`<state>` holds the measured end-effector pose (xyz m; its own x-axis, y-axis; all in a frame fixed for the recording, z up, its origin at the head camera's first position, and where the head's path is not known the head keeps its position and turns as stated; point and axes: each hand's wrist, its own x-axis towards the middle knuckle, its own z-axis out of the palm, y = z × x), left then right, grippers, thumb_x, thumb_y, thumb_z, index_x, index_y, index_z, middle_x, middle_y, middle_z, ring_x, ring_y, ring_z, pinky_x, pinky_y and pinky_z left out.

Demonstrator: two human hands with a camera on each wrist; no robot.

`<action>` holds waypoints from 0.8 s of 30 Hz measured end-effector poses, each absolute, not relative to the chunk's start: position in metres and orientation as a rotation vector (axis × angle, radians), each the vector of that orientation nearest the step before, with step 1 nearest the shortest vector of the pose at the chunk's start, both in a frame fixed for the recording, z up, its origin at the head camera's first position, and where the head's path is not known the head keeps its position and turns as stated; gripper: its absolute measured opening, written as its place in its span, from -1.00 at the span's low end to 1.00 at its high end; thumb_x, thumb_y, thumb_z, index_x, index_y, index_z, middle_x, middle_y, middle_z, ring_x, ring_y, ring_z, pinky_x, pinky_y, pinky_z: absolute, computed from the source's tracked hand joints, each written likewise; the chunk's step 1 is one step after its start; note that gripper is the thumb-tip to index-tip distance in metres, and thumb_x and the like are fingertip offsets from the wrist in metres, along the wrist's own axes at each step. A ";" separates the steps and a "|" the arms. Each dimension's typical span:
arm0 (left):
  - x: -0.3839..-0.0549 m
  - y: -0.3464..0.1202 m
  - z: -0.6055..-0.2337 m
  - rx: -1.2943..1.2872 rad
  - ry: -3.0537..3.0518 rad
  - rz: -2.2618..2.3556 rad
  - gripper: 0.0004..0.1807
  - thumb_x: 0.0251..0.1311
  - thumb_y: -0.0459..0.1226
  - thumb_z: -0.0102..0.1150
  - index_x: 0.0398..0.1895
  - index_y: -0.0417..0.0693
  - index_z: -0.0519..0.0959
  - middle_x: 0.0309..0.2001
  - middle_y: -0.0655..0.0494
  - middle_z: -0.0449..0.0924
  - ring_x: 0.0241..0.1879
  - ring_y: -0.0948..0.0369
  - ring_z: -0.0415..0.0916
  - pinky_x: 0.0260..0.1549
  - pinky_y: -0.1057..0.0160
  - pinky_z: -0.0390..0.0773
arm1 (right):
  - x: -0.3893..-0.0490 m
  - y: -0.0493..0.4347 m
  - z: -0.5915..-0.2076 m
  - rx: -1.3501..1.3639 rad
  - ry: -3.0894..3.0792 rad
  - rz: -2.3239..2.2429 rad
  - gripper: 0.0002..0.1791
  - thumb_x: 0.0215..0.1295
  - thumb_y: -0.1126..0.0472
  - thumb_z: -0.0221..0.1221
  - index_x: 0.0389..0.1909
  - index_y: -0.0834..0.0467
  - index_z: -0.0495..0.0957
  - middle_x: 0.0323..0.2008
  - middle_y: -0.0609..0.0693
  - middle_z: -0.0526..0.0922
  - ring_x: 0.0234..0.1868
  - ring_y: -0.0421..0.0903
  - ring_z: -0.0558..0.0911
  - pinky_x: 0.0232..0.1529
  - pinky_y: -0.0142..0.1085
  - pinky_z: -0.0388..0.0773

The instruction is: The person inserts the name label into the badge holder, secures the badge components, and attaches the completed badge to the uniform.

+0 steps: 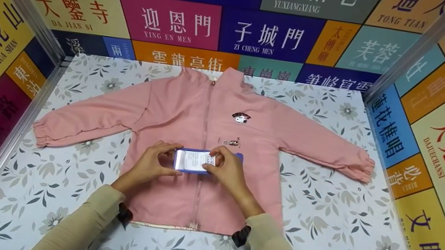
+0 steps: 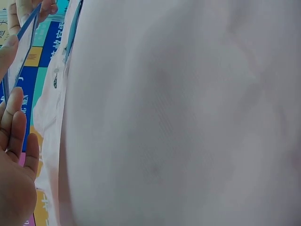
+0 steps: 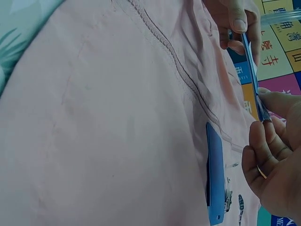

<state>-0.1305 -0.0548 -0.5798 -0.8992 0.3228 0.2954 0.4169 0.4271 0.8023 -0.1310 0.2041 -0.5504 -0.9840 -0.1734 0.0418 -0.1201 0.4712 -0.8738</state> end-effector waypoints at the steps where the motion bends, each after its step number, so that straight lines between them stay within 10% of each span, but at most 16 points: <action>1: -0.130 -0.055 -0.580 -0.668 -2.571 -1.488 -0.18 -0.33 -0.17 0.68 0.17 -0.08 0.60 -0.30 0.07 0.64 -0.21 0.21 0.43 -0.16 0.29 0.58 | -0.131 0.204 -0.550 -0.276 2.657 -1.564 -0.63 -0.05 0.25 0.51 -0.19 0.15 0.62 -0.51 0.12 0.50 -0.51 -0.19 0.41 -0.48 -0.48 0.36; 24: -0.131 -0.051 -0.577 -0.683 -2.569 -1.473 -0.20 -0.31 -0.20 0.67 0.17 -0.06 0.60 -0.30 0.03 0.67 -0.21 0.15 0.45 -0.16 0.08 0.58 | -0.131 0.196 -0.547 -0.378 2.732 -1.508 -0.62 -0.04 0.22 0.52 -0.19 0.12 0.62 -0.62 -0.04 0.48 -0.56 -0.22 0.41 -0.48 -0.45 0.34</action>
